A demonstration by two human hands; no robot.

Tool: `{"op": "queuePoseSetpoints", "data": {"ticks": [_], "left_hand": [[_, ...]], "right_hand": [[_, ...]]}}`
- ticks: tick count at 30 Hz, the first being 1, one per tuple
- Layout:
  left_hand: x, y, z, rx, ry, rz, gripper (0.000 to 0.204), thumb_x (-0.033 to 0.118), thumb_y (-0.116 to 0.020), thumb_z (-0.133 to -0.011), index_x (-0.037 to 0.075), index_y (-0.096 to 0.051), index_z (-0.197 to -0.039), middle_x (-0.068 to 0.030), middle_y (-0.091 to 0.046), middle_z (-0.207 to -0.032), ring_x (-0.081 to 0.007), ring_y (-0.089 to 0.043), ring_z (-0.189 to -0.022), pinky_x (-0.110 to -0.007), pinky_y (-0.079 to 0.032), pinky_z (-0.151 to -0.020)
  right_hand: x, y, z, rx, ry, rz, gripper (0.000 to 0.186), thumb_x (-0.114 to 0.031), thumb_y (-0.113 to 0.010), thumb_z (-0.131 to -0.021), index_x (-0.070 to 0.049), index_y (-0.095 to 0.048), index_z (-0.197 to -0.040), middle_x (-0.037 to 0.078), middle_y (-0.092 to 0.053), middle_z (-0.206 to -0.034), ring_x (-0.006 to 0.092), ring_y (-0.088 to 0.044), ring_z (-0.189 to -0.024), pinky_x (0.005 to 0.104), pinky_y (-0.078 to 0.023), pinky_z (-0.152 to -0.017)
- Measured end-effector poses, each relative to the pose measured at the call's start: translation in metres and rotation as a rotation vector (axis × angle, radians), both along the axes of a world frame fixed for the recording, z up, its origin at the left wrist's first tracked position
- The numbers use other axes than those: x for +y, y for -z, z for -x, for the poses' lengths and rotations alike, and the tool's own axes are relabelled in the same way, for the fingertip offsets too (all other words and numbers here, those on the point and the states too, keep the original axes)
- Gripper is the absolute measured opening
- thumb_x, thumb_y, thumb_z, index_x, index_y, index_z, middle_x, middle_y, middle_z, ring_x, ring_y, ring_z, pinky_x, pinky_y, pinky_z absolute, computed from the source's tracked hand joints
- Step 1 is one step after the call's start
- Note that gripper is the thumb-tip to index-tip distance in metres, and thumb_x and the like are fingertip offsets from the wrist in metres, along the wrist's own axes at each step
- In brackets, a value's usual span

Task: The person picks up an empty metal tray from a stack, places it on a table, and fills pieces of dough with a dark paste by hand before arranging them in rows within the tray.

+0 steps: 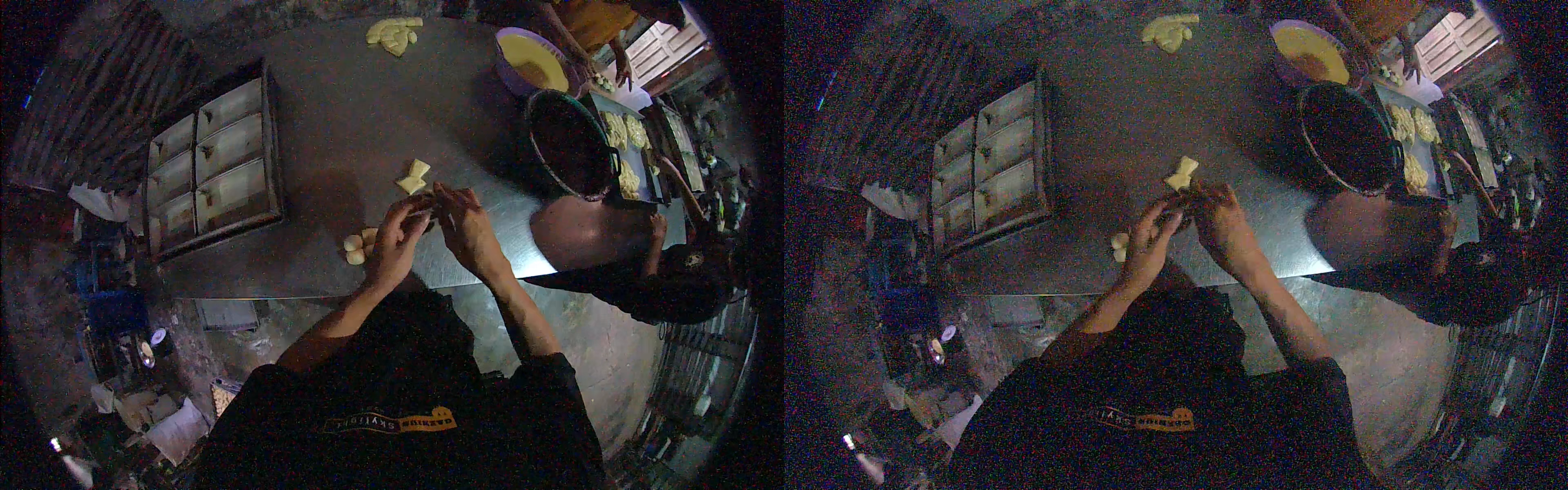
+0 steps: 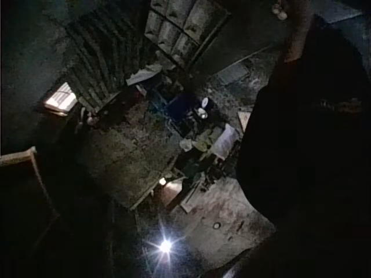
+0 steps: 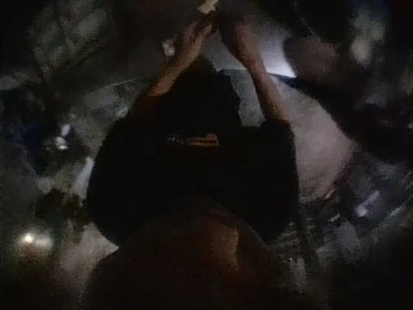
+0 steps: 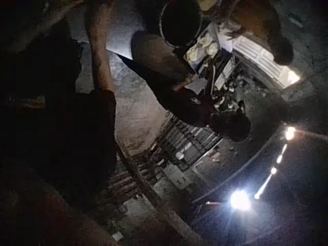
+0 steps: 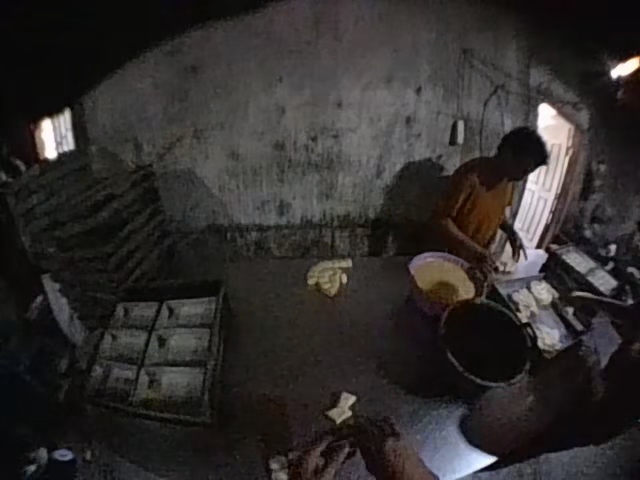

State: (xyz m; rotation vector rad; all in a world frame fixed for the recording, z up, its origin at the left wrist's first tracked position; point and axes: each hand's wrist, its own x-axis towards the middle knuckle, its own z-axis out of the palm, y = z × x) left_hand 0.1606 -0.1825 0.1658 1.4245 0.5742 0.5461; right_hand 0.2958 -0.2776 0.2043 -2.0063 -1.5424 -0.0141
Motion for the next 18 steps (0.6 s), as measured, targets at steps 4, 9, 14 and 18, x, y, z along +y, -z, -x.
{"op": "queuePoseSetpoints", "data": {"ticks": [4, 9, 14, 18], "left_hand": [[-0.002, 0.013, -0.003, 0.090, -0.070, -0.330, 0.037, 0.007, -0.058, -0.096, 0.000, -0.049, -0.131, -0.0112, -0.057, -0.121, -0.0209, -0.059, -0.112, -0.032, -0.049, -0.093], [0.012, 0.032, 0.001, -0.154, 0.133, 0.342, 0.030, 0.005, -0.056, -0.094, 0.001, -0.053, -0.124, -0.0099, -0.062, -0.116, -0.0218, -0.062, -0.110, -0.031, -0.051, -0.093], [0.006, -0.021, -0.011, -0.205, 0.232, 0.558, 0.019, 0.010, -0.063, -0.093, 0.004, -0.062, -0.111, -0.0079, -0.066, -0.114, -0.0180, -0.064, -0.107, -0.031, -0.053, -0.092], [-0.002, -0.052, -0.018, -0.052, 0.262, -0.011, 0.025, 0.011, -0.068, -0.091, 0.003, -0.062, -0.114, -0.0064, -0.067, -0.114, -0.0153, -0.064, -0.105, -0.032, -0.055, -0.089]], "right_hand": [[-0.009, -0.016, -0.001, 0.338, -0.078, 0.229, 0.039, 0.001, -0.055, -0.089, -0.010, -0.062, -0.126, 0.019, -0.064, -0.121, 0.0373, -0.060, -0.113, 0.0448, -0.049, -0.095], [-0.028, -0.044, -0.006, 0.429, -0.186, -0.008, 0.035, 0.001, -0.066, -0.084, -0.007, -0.064, -0.119, 0.017, -0.066, -0.116, 0.0320, -0.066, -0.103, 0.0397, -0.056, -0.085], [-0.049, -0.039, -0.012, 0.584, -0.097, -0.100, 0.021, 0.001, -0.071, -0.086, 0.002, -0.063, -0.105, 0.009, -0.068, -0.094, 0.0167, -0.068, -0.071, 0.0293, -0.055, -0.066], [-0.052, -0.041, -0.034, 0.956, -0.053, 0.071, 0.013, -0.006, -0.064, -0.094, 0.002, -0.064, -0.104, 0.003, -0.065, -0.076, 0.0090, -0.062, -0.066, 0.0232, -0.049, -0.057]]}}
